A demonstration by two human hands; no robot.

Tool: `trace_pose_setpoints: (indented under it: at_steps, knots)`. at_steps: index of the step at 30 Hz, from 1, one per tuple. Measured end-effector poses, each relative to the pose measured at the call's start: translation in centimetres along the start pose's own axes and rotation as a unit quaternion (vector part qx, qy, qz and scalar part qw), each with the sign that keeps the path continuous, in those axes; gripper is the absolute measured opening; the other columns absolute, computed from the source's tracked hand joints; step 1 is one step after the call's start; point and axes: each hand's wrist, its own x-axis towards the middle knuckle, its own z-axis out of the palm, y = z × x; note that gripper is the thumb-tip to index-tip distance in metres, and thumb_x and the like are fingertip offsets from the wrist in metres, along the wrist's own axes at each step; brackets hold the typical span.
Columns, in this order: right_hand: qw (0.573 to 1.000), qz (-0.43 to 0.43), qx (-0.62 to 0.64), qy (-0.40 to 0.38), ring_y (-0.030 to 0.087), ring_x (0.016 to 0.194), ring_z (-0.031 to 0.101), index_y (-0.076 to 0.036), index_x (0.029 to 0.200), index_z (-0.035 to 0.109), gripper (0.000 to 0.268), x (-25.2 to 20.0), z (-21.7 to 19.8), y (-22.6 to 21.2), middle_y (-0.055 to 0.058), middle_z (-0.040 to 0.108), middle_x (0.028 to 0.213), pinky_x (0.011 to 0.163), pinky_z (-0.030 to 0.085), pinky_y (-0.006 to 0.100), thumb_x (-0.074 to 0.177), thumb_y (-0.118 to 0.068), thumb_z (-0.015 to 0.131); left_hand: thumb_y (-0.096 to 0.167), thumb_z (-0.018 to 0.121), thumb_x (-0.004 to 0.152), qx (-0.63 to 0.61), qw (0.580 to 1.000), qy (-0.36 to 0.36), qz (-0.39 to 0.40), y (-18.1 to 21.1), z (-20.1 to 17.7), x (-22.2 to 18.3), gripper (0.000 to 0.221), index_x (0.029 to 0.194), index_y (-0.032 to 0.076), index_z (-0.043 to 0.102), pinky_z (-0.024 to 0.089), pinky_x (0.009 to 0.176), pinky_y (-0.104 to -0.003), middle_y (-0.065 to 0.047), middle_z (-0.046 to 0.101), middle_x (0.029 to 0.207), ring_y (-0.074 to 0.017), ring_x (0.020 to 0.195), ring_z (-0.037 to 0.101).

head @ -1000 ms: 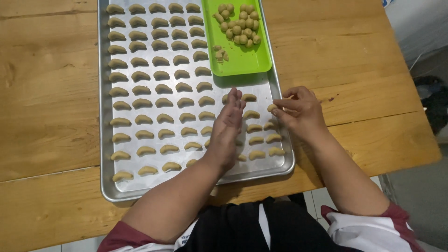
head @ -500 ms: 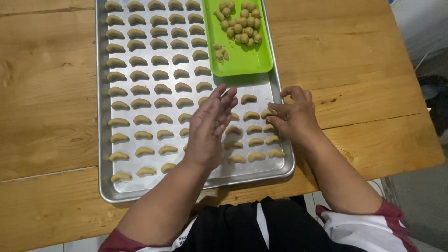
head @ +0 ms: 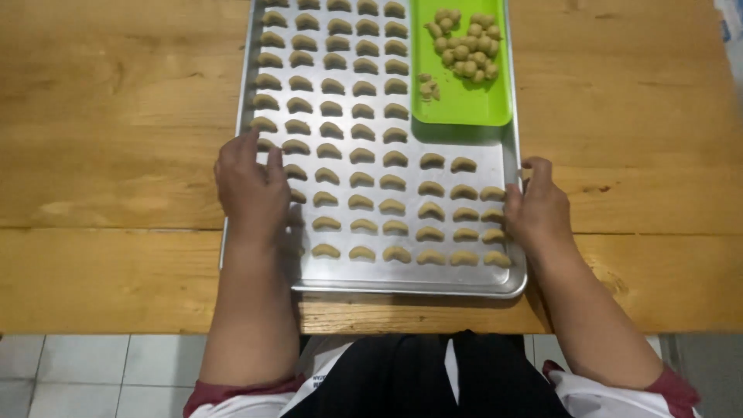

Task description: Shaping small dough balls into crescent-shaped pastries and arranging them on a baking sheet.

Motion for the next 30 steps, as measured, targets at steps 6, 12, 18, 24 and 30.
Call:
trace_pose_setpoints:
  at_steps: [6,12,18,24,30]
  knots:
    - [0.998,-0.035,-0.060,-0.013,0.052,0.093,0.071,-0.007,0.139,0.039,0.046,1.1,-0.9,0.2,0.025,0.072,0.095,0.084,0.054,0.060,0.100,-0.020,0.061,0.022,0.068,0.096,-0.006,0.999,-0.038,-0.033,2.3,0.6,-1.2,0.036,0.124,0.000,0.068,0.050,0.089,-0.052,-0.022,0.060,0.117,-0.0445,0.107,0.063]
    - [0.998,-0.004,-0.063,-0.013,0.051,0.098,0.070,-0.007,0.138,0.038,0.045,0.6,-1.1,-0.4,0.024,0.073,0.099,0.087,0.054,0.061,0.101,-0.018,0.061,0.025,0.065,0.096,-0.013,0.991,-0.128,-0.031,4.9,-0.5,-1.3,0.039,0.128,0.003,0.065,0.053,0.083,-0.051,-0.020,0.059,0.122,-0.0406,0.110,0.062]
    - [0.999,0.000,-0.050,-0.008,0.051,0.095,0.070,-0.010,0.134,0.037,0.044,-0.1,-0.8,-0.2,0.024,0.073,0.099,0.087,0.053,0.062,0.098,-0.020,0.061,0.022,0.065,0.097,-0.009,0.989,-0.146,-0.018,4.9,-0.7,-2.3,0.038,0.127,-0.001,0.064,0.054,0.082,-0.052,-0.020,0.057,0.125,-0.0409,0.109,0.061]
    - [0.995,-0.047,-0.081,0.036,0.044,0.097,0.070,-0.008,0.134,0.045,0.046,-0.3,-2.0,-1.0,0.018,0.068,0.104,0.082,0.057,0.058,0.095,-0.020,0.066,0.020,0.064,0.097,-0.036,0.993,-0.112,0.019,5.5,-0.7,-2.5,0.036,0.127,0.000,0.064,0.053,0.081,-0.050,-0.018,0.056,0.123,-0.0372,0.103,0.060]
    - [0.965,-0.192,-0.143,0.104,0.034,0.108,0.062,-0.019,0.121,0.073,0.035,1.2,-0.6,2.0,0.007,0.061,0.112,0.087,0.052,0.047,0.090,-0.035,0.077,0.026,0.063,0.099,-0.041,0.994,-0.047,0.091,5.7,1.5,-2.4,0.031,0.122,0.006,0.065,0.053,0.084,-0.044,-0.013,0.057,0.119,-0.0294,0.094,0.061]
